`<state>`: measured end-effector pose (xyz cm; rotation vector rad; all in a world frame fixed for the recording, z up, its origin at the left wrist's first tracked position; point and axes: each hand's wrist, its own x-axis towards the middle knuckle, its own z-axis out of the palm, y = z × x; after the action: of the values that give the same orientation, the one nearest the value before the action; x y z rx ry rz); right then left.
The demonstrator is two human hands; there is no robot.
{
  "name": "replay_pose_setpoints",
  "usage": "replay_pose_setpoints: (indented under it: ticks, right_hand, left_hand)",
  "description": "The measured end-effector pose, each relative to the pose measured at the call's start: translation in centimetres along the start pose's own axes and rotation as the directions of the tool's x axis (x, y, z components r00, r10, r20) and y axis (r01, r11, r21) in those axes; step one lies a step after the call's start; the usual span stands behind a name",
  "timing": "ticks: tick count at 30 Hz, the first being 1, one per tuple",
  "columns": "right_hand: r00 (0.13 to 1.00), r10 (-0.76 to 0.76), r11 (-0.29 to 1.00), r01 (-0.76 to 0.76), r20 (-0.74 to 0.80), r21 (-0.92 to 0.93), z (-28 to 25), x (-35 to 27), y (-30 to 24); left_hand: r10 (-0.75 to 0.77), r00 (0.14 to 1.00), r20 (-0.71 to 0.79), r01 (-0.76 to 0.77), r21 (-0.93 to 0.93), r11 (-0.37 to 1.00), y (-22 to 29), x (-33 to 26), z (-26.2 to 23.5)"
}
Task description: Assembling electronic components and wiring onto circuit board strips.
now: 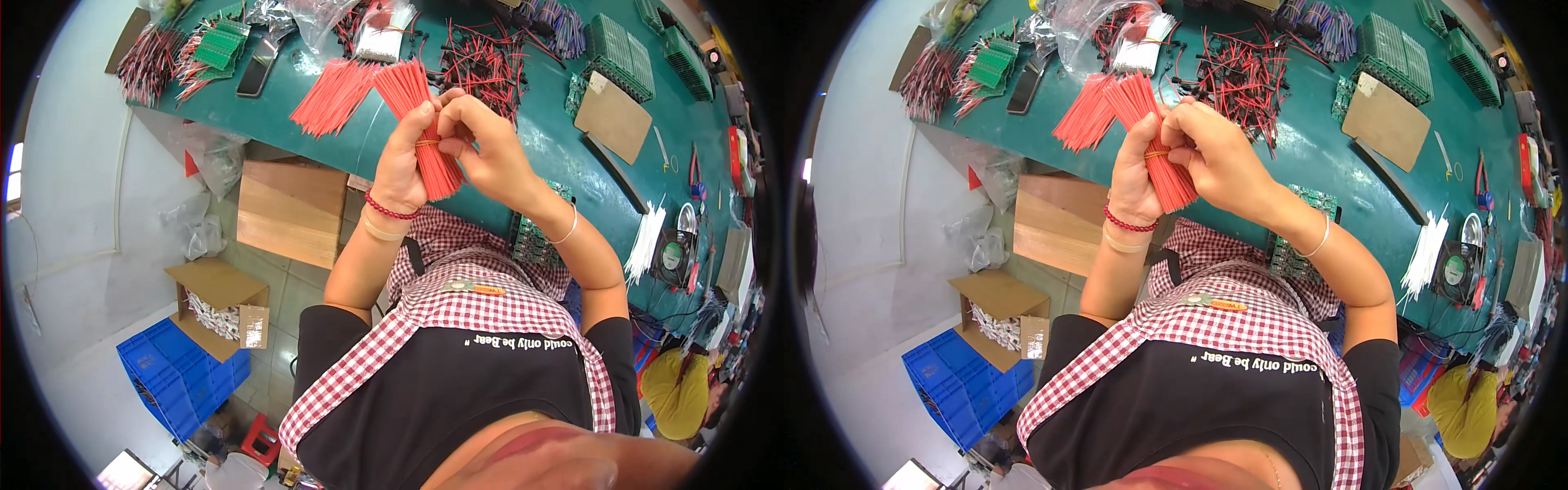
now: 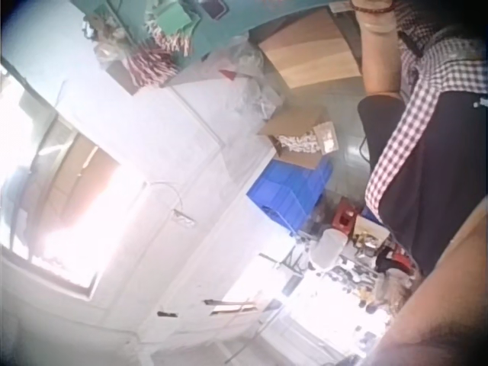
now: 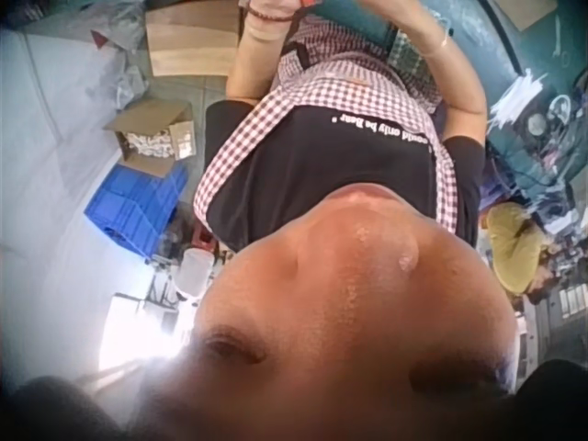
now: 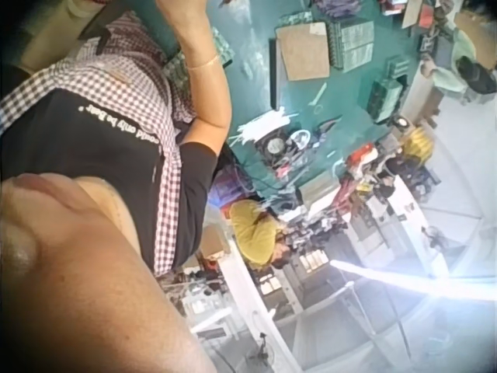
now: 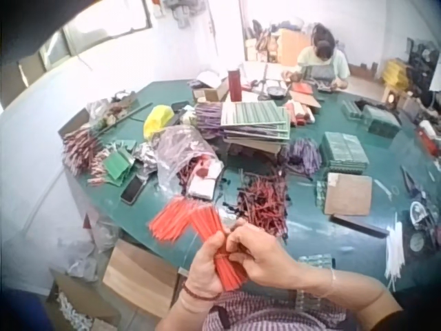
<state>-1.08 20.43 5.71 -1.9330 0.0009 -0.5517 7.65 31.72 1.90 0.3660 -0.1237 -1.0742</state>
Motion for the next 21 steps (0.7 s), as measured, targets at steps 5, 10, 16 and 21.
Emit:
replay_pose_setpoints:
  ticks: [5, 10, 16, 21]
  right_hand:
    - [0.986, -0.166, 0.985, 0.166, 0.014, -0.05, 0.3, -0.9, 1.8]
    - [0.925, -0.339, 0.931, 0.355, 0.172, -0.078, -0.2, -2.2, 1.1]
    - [0.887, -0.335, 0.927, 0.371, 0.318, -0.06, -1.5, -3.3, -0.4]
    - [0.808, -0.365, 0.926, 0.368, 0.461, 0.088, -1.9, -6.4, -2.5]
  left_hand:
    - [-0.027, 0.998, -0.053, 0.026, -0.014, 1.0, -0.1, 0.3, -0.8]
    - [0.049, 0.997, -0.052, -0.046, 0.051, 0.998, 1.1, 0.6, 0.0]
    - [0.086, 0.992, -0.092, -0.086, 0.006, 0.996, 2.3, 1.1, -0.1]
    - [0.363, 0.916, -0.173, -0.381, -0.087, 0.92, 9.3, 2.1, -5.6]
